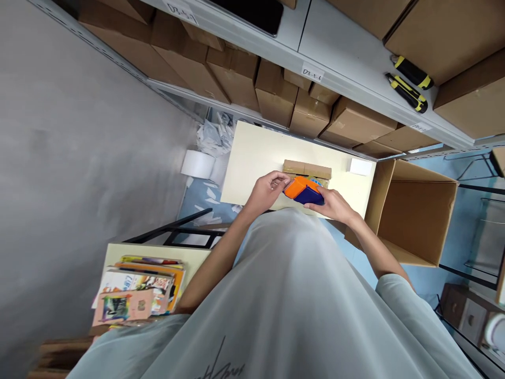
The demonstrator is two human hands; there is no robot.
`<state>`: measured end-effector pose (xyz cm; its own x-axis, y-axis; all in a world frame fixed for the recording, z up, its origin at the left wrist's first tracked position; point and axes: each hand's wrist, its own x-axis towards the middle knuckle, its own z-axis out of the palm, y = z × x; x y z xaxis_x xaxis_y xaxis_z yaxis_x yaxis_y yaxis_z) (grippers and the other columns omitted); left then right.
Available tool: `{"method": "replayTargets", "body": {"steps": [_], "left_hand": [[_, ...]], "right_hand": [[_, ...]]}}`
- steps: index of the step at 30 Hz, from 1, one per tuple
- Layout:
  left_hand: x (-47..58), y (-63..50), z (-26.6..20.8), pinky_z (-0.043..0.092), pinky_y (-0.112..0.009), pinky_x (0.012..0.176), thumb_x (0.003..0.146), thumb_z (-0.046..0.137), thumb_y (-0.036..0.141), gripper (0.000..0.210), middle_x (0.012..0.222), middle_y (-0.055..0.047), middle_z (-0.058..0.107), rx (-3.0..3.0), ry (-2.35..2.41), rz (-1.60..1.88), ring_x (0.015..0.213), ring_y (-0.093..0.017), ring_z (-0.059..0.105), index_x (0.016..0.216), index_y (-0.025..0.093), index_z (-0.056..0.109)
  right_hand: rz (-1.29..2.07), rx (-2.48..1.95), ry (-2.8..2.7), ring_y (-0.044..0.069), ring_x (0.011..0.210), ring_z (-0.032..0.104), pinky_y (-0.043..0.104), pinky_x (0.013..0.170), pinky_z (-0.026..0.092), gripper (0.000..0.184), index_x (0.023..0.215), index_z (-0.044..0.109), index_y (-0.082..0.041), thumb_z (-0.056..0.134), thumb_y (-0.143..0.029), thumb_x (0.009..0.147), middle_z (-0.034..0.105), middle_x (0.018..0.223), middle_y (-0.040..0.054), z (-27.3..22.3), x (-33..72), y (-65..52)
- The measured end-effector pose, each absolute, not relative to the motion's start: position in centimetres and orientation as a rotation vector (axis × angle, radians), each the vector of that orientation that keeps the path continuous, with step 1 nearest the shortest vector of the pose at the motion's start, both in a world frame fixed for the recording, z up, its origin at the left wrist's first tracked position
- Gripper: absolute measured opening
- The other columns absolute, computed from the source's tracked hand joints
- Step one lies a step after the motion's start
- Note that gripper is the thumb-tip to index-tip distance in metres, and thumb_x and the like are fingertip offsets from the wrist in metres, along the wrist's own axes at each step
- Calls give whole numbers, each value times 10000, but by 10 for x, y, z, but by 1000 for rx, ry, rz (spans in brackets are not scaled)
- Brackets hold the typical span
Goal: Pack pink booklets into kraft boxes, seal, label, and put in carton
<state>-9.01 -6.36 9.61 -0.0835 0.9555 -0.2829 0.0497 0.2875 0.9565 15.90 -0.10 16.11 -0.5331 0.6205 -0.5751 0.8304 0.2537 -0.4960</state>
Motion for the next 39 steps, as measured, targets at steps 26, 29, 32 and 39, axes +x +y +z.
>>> {"method": "replayTargets", "body": {"steps": [26, 29, 32, 39], "left_hand": [[-107, -47, 28, 403, -252, 557, 782, 808, 489, 368, 850, -59, 735, 481, 1482, 1050, 672, -134, 552, 944, 163, 758], [-106, -46, 24, 385, -265, 537, 773, 820, 500, 384, 839, -51, 721, 449, 1469, 1039, 626, -122, 511, 950, 165, 757], [-106, -46, 19, 379, -273, 534, 768, 826, 496, 376, 799, -36, 689, 412, 1482, 1028, 601, -114, 479, 932, 165, 761], [-107, -53, 8, 343, -255, 518, 736, 817, 492, 378, 736, -16, 622, 371, 1473, 1043, 615, -113, 449, 920, 165, 776]], "right_hand": [[-1539, 1061, 1700, 184, 709, 700, 322, 734, 576, 749, 876, 724, -180, 814, -908, 725, 764, 787, 57, 181, 141, 109], [-1519, 1022, 1665, 187, 721, 706, 318, 741, 581, 748, 884, 746, -176, 817, -905, 732, 775, 804, 61, 181, 139, 115], [-1507, 994, 1646, 189, 724, 704, 323, 740, 581, 744, 870, 751, -173, 816, -902, 732, 771, 798, 61, 175, 137, 120], [-1518, 964, 1584, 189, 707, 695, 325, 722, 584, 724, 847, 735, -184, 825, -891, 722, 758, 773, 51, 167, 132, 125]]}}
